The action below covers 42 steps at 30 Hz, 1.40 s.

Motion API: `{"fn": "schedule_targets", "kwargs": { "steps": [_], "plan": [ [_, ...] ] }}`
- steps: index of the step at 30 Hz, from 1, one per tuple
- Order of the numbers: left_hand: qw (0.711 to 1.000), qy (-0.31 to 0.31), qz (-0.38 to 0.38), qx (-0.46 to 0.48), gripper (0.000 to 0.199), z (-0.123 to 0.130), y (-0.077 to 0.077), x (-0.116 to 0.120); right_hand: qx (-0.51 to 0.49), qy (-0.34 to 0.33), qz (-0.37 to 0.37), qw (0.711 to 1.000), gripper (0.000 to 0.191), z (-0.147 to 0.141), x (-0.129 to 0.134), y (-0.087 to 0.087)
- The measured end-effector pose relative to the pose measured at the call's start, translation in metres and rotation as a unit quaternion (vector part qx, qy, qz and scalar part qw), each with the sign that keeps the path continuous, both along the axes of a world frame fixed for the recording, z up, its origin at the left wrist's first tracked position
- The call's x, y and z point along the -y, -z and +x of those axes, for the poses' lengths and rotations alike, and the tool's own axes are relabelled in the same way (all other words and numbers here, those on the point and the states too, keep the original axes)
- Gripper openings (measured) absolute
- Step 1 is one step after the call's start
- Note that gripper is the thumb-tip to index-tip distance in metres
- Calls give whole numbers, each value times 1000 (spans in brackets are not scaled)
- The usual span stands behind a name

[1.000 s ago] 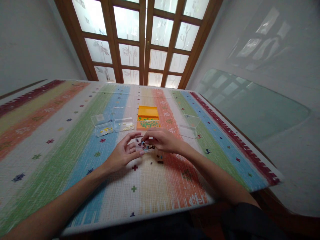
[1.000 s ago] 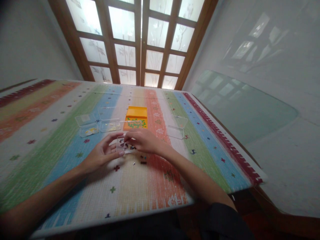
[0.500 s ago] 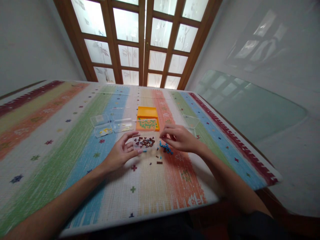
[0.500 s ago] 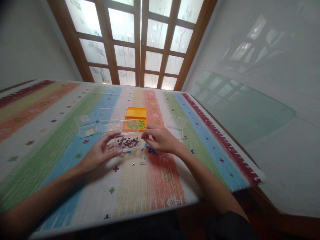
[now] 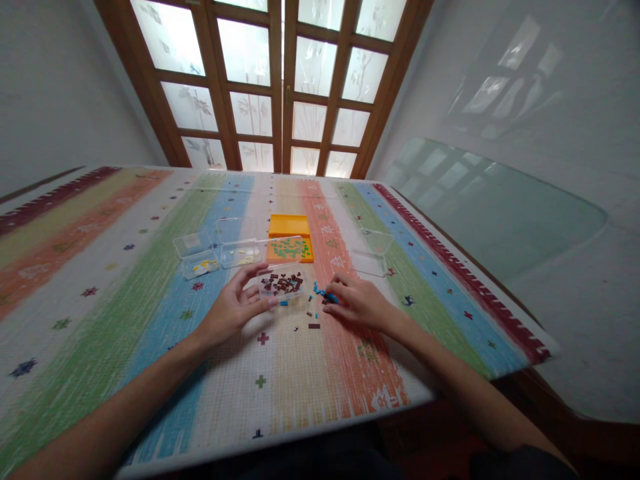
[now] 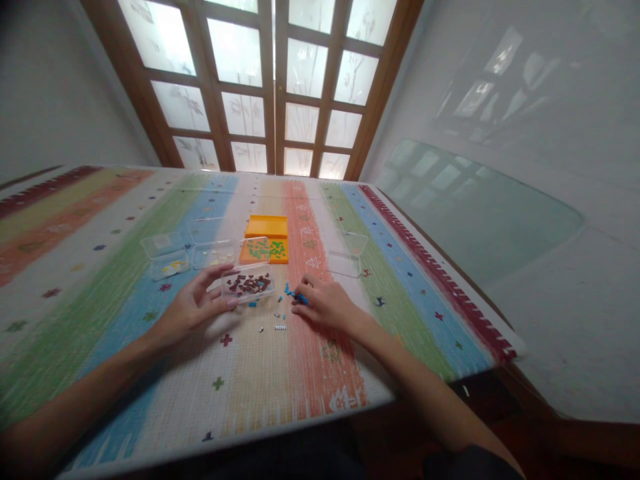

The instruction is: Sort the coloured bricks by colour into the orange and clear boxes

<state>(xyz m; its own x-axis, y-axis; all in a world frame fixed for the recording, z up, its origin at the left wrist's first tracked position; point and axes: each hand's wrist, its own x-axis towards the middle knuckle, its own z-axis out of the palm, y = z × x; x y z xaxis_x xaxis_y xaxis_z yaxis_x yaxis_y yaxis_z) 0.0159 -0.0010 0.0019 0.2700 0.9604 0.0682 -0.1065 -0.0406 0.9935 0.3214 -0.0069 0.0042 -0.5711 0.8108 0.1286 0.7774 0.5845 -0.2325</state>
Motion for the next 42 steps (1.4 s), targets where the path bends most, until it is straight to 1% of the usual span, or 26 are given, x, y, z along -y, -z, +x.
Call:
{"fn": "schedule_targets", "kwargs": {
  "steps": [5,11,15,22,26,29,33,38,42],
  "plan": [
    [1000,-5,-8,0,60,0,0,1,3,-9,-5,1000,13,-3,-3,-3],
    [1000,2,-12,4,60,0,-3,1,26,7,-31,999,15,-9,-7,-7],
    [1000,4,-17,6,63,0,-4,0,35,-8,-44,998,10,-12,-10,-11],
    [1000,4,-16,7,62,-1,-3,1,69,-9,-53,996,12,-15,-13,-17],
    [1000,6,-15,11,61,-1,-2,1,98,-29,-52,993,14,-18,-13,-20],
    [1000,5,-13,16,61,0,-2,0,118,-22,-55,991,17,-22,-13,-23],
    [1000,6,-11,12,61,-1,-1,0,119,-19,-59,991,19,-25,-12,-25],
    [1000,6,-9,4,63,-2,0,-1,119,-13,-58,991,21,-23,-13,-23],
    [1000,8,-8,3,65,-2,1,-2,107,-14,-54,993,18,-20,-12,-14]
  ]
}}
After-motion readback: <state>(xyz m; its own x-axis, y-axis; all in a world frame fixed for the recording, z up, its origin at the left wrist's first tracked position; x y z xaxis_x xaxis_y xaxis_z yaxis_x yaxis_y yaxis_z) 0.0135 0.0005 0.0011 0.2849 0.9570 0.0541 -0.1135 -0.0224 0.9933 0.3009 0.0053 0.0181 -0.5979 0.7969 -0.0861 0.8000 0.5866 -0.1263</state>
